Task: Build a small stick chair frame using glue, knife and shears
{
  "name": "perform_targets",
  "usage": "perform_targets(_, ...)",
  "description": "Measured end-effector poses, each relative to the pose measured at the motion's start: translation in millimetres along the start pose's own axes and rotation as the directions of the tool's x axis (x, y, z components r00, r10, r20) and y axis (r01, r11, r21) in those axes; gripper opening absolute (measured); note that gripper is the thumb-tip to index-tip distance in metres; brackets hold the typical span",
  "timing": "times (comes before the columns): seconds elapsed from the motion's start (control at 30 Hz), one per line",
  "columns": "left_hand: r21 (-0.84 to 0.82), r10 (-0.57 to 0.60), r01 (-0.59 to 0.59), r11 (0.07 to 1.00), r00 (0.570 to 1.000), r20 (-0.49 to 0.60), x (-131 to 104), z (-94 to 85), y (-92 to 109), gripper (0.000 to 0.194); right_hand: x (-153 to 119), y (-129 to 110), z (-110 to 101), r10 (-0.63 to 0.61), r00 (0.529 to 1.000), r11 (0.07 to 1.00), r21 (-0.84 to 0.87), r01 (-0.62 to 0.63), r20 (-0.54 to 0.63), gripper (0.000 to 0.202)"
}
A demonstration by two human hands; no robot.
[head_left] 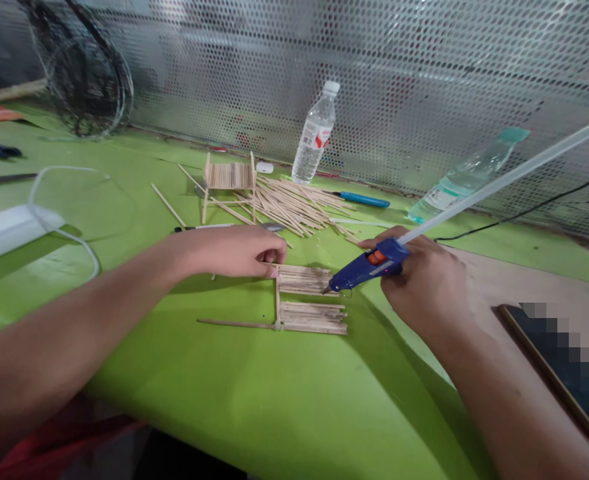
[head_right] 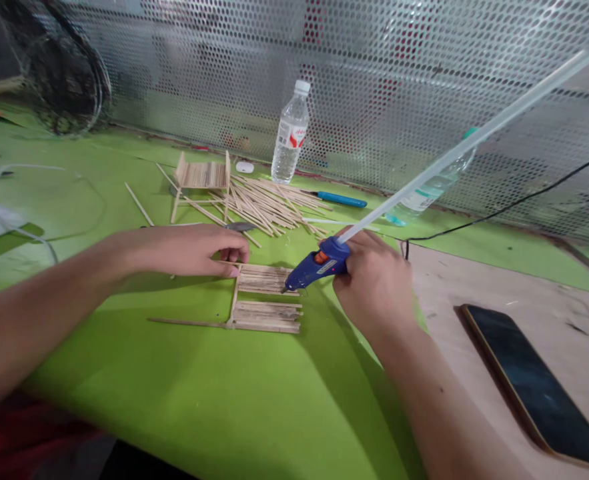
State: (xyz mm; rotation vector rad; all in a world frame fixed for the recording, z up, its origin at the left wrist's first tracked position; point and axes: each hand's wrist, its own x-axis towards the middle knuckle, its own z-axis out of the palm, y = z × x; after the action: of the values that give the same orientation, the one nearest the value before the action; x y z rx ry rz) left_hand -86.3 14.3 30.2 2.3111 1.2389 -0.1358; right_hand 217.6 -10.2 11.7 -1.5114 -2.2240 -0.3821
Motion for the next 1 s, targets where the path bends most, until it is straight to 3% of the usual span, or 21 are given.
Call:
perform_targets(0.7, -0.018, -0.019, 0.019, 1.0, 1.0, 0.01, -1.0, -0.5, 1.5, 0.027, 6.5, -0.3, -9.4, 0.139, 0.983, 0.984, -0.132, -0.123, 0.123, 0.036)
perform_targets(1.0, -0.005, 0.005, -0.005, 1.0, 1.0, 0.005, -1.8, -0.5, -0.8, 0.03, 6.3, 6.5, -3.5, 0.169, 0.979, 0.97, -0.193, -0.146, 0.111, 0.029)
